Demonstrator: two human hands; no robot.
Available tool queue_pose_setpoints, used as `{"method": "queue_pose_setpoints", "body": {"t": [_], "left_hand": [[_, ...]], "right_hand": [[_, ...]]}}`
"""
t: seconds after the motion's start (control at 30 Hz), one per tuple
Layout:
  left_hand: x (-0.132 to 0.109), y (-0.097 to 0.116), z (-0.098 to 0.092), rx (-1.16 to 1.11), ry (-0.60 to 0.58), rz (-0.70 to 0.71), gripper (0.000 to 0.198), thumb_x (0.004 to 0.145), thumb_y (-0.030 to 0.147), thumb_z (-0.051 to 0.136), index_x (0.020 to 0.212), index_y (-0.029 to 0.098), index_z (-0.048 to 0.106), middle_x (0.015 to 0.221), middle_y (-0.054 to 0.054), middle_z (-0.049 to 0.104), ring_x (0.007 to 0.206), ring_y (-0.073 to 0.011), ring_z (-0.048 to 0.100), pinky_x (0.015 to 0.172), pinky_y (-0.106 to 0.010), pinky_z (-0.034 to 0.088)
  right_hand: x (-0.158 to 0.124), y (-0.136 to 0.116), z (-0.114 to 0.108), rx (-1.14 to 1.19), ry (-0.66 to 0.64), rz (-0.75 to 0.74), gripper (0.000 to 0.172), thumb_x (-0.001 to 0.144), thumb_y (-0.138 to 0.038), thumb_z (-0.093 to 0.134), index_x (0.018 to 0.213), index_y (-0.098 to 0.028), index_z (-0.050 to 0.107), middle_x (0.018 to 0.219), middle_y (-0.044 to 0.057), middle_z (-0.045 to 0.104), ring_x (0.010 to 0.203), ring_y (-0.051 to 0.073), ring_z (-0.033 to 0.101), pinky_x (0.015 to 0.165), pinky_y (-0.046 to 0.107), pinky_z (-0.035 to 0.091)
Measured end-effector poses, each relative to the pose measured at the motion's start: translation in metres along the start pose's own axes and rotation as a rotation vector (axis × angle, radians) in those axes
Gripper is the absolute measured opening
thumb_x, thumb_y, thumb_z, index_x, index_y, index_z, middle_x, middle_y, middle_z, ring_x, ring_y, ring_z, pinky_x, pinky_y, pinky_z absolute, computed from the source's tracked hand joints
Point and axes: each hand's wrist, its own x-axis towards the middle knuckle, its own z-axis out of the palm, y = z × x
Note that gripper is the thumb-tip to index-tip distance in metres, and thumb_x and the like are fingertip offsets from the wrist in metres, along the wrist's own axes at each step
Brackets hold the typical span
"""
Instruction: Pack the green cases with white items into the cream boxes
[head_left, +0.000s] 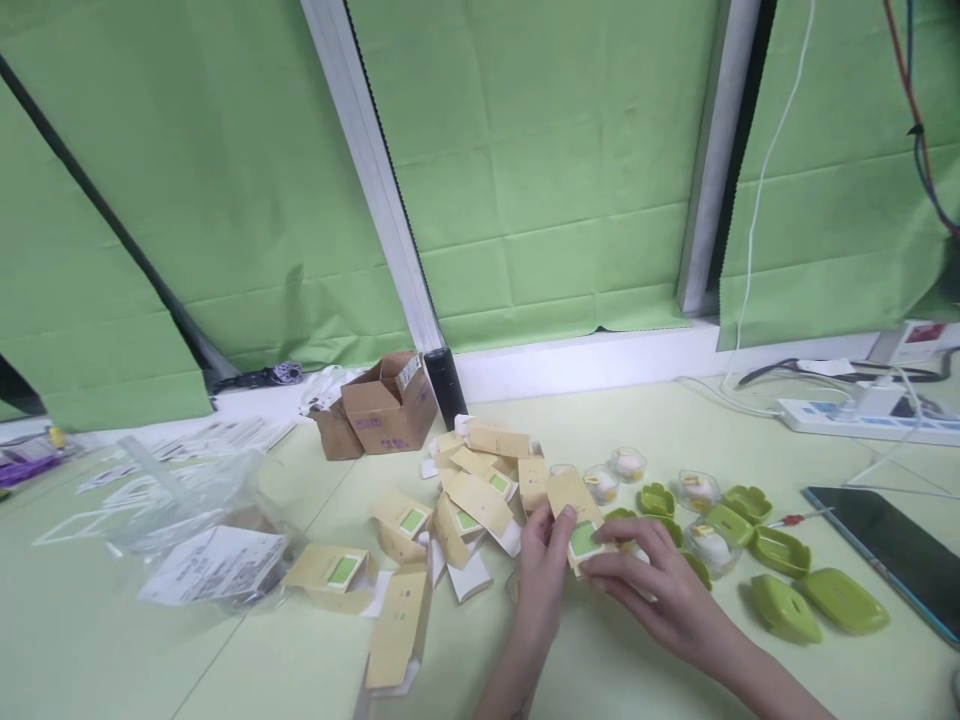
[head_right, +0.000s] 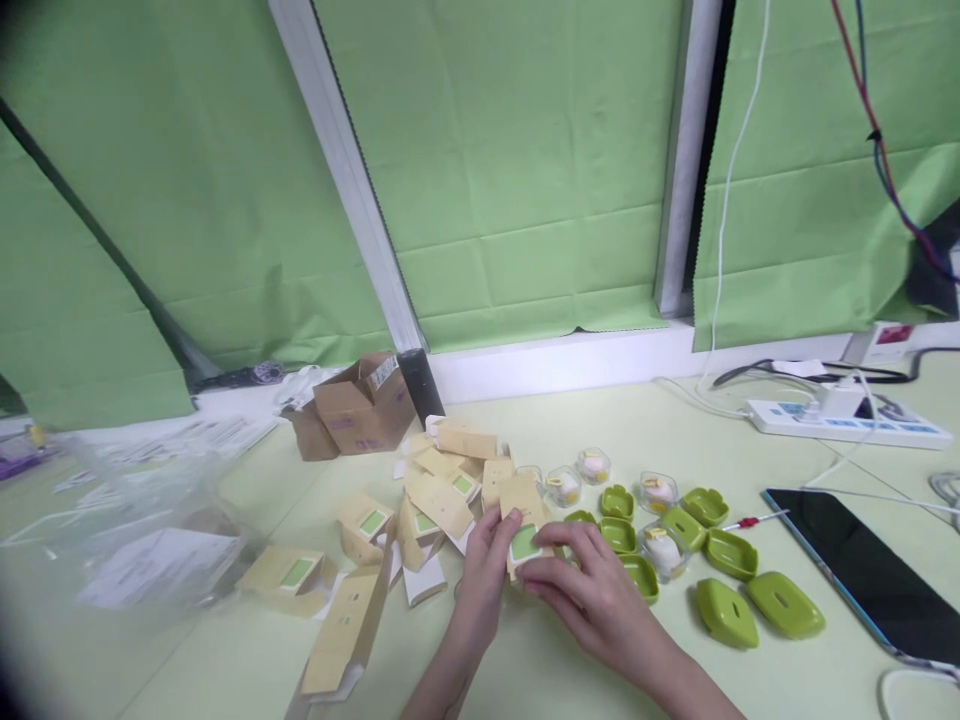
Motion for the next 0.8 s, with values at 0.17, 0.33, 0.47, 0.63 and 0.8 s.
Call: {"method": "queue_pose_setpoints", "body": {"t": [0.17, 0.33, 0.47, 0.63, 0.8], "left_hand": [[-0.006, 0.009, 0.003, -0.033, -0.164, 0.037, 0.038, 0.076, 0.036, 0.062, 0.108, 0.017, 0.058, 0.112, -0.01, 0.063, 0.108, -0.0263, 0.054, 0.093, -0.036, 0.041], [-0.037, -0.005, 0.0, 0.113, -0.282, 0.102, 0.05, 0.072, 0.035, 0.066, 0.115, 0.021, 0.046, 0.117, -0.012, 0.054, 0.109, -0.0272, 0.052, 0.091, -0.037, 0.041], [-0.058, -0.036, -0.01, 0.361, -0.496, 0.095, 0.053, 0.067, 0.037, 0.068, 0.113, 0.02, 0.047, 0.115, -0.011, 0.048, 0.11, -0.0287, 0.048, 0.096, -0.04, 0.036], [-0.068, -0.064, -0.013, 0.306, -0.411, 0.097, 0.05, 0.073, 0.041, 0.061, 0.11, 0.019, 0.036, 0.118, -0.013, 0.045, 0.114, -0.0283, 0.045, 0.096, -0.042, 0.034], [-0.074, -0.066, -0.01, 0.222, -0.403, 0.063, 0.053, 0.074, 0.029, 0.062, 0.113, 0.019, 0.027, 0.121, -0.015, 0.047, 0.115, -0.0269, 0.046, 0.097, -0.043, 0.033]], "right_hand": [[0.002, -0.004, -0.004, 0.353, 0.071, 0.369, 0.058, 0.079, -0.037, 0.062, 0.131, -0.029, 0.036, 0.133, 0.008, 0.045, 0.12, 0.027, 0.046, 0.095, 0.043, 0.044], [-0.034, -0.006, -0.007, 0.622, 0.01, 0.618, 0.053, 0.08, -0.046, 0.057, 0.128, -0.028, 0.046, 0.138, 0.008, 0.044, 0.126, 0.03, 0.04, 0.102, 0.045, 0.037], [-0.059, -0.015, 0.001, 0.595, 0.025, 0.793, 0.042, 0.08, -0.051, 0.053, 0.11, -0.023, 0.063, 0.122, 0.01, 0.059, 0.12, 0.032, 0.046, 0.101, 0.045, 0.036], [-0.054, -0.029, 0.001, 0.584, 0.246, 0.748, 0.041, 0.079, -0.05, 0.055, 0.111, -0.026, 0.061, 0.118, 0.007, 0.061, 0.115, 0.027, 0.051, 0.097, 0.036, 0.042], [-0.048, -0.028, 0.001, 0.661, 0.131, 0.802, 0.038, 0.079, -0.056, 0.049, 0.089, -0.022, 0.063, 0.089, 0.004, 0.066, 0.084, 0.023, 0.062, 0.075, 0.03, 0.051]]}}
